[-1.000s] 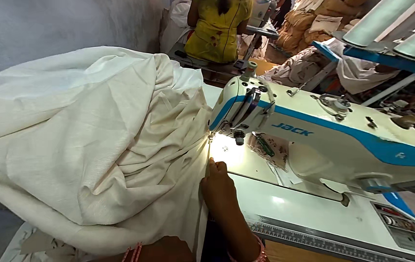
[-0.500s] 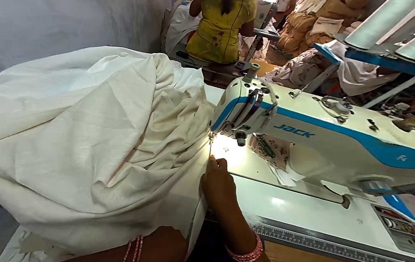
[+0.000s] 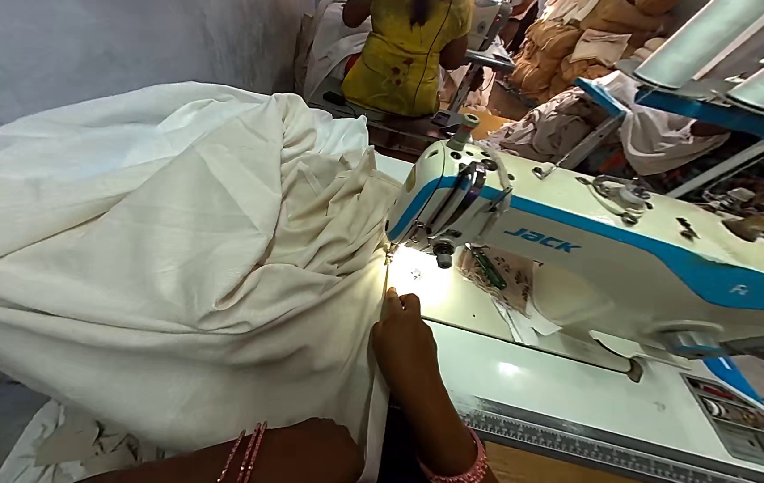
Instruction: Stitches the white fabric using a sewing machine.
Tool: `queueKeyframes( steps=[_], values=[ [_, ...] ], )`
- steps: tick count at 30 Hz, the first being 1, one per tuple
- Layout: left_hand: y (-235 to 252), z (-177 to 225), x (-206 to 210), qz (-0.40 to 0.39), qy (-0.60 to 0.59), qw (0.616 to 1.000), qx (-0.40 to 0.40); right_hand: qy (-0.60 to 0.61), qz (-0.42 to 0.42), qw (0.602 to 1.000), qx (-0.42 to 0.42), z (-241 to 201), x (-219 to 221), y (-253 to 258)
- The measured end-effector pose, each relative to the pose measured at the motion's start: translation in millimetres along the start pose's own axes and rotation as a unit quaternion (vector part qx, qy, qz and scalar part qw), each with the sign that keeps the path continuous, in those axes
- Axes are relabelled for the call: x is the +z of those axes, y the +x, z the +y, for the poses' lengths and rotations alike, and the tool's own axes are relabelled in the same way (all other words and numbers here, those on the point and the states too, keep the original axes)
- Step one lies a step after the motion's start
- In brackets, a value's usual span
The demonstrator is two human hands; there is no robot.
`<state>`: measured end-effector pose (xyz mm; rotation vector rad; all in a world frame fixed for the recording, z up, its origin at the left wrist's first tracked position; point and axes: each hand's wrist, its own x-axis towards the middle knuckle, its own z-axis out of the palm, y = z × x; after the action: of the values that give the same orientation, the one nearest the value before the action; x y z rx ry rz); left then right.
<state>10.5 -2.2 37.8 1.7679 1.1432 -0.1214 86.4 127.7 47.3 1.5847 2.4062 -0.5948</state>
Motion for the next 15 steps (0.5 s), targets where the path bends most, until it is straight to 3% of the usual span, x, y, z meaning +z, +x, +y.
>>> queueKeyframes(
  steps=[4, 8, 15],
  values=[
    [6.1, -4.8, 3.4, -0.044, 0.007, 0.997, -0.058, 0.012, 0.002, 1.0, 0.001, 0.3, 0.2, -1.0],
    [8.1, -12.4, 9.2, 0.029, -0.02, 0.999, 0.011, 0.006, 0.003, 1.0, -0.006, 1.5, 1.1, -0.8],
    [0.4, -12.2, 5.0, -0.04, -0.008, 0.998, -0.045, 0.019, 0.006, 1.0, -0.009, 2.5, 2.7, -1.7]
  ],
)
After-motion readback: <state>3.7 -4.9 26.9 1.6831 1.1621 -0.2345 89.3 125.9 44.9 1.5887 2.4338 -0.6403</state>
